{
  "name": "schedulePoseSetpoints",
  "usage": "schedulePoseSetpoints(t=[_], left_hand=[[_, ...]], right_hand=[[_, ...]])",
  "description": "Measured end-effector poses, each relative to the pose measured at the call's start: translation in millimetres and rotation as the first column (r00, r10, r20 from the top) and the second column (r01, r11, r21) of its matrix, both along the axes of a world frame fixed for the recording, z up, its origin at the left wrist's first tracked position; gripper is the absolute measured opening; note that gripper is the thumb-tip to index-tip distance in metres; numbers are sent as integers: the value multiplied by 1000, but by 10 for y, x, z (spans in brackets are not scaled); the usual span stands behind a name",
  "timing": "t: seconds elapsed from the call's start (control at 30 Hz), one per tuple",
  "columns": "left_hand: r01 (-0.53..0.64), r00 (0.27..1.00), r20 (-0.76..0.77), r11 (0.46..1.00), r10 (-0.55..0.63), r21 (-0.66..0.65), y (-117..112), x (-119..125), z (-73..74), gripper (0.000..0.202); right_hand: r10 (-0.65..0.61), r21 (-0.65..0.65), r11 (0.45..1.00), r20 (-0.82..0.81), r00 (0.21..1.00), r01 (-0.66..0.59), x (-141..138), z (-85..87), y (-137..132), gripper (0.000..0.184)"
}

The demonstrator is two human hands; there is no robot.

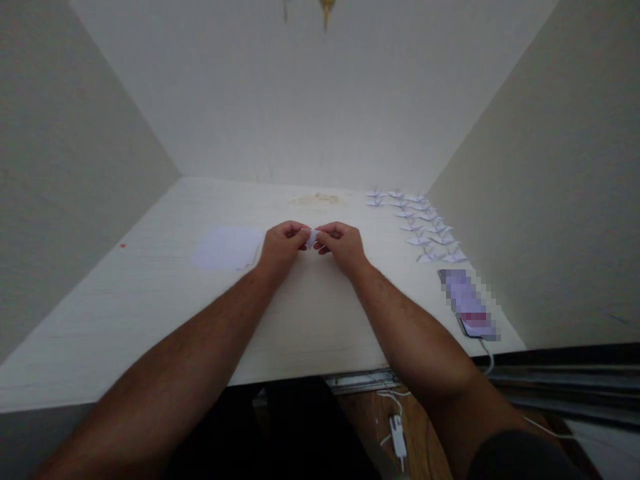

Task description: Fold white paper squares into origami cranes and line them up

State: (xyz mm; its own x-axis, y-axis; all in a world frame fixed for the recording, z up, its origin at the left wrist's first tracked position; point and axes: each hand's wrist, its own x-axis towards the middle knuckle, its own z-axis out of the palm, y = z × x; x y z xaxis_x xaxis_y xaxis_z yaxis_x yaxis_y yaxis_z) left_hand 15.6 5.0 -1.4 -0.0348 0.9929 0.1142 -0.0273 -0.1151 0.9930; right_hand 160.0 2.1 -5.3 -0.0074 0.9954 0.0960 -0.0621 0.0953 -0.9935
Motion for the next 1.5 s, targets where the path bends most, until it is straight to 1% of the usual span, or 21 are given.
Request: schedulePoseSetpoints(t=[0.1, 0.23, 0.4, 0.67, 0.83, 0.9, 0.97, 1.1, 1.17, 1.23, 1.33, 1.43, 1.5], left_hand=[[48, 994, 105, 997, -41, -62, 11, 13, -5, 17], [129, 971, 216, 983, -99, -131, -2, 13, 30, 16], [180, 955, 264, 971, -134, -156, -9, -4, 41, 16], [183, 967, 213, 961, -138, -208, 0, -2, 64, 16], [209, 967, 188, 957, -172, -202, 17, -7, 45, 18], [205, 971, 161, 963, -177, -176, 24, -12, 24, 20], [179, 981, 96, 975, -167, -130, 29, -17, 5, 22], [126, 989, -74, 991, -128, -33, 28, -33, -4, 20], [100, 988, -116, 995, -100, -8, 24, -41, 1, 18], [85, 989, -123, 996, -84, 1, 24, -45, 3, 16], [86, 993, -87, 996, -86, 0, 33, -40, -13, 14], [80, 995, -50, 997, -81, -22, 45, -26, -35, 14], [69, 997, -29, 996, -71, -58, 48, -20, -39, 16]], right_hand=[[10, 54, 998, 18, 1000, -11, 9, -17, 25, 12], [9, 102, 995, 28, 1000, -12, 11, -8, 16, 11], [24, 135, 990, 21, 999, -27, 11, 12, -13, 15], [35, 152, 988, 36, 999, -40, 21, -1, 6, 9], [53, 139, 989, 2, 999, -53, 33, -14, 28, 7], [52, 147, 988, -4, 999, -50, 31, -9, 22, 8], [50, 140, 989, 17, 999, -52, 28, -1, 11, 9], [18, 94, 995, 97, 995, -27, 28, 10, -10, 14], [4, 87, 996, 160, 987, -18, 35, 9, -16, 14], [0, 93, 995, 231, 973, -22, 47, 7, -20, 16], [-8, 136, 990, 292, 956, -33, 65, 8, -25, 16], [-30, 182, 983, 306, 952, -28, 69, 9, -23, 17], [-48, 153, 988, 275, 960, 5, 62, 8, -17, 17]])
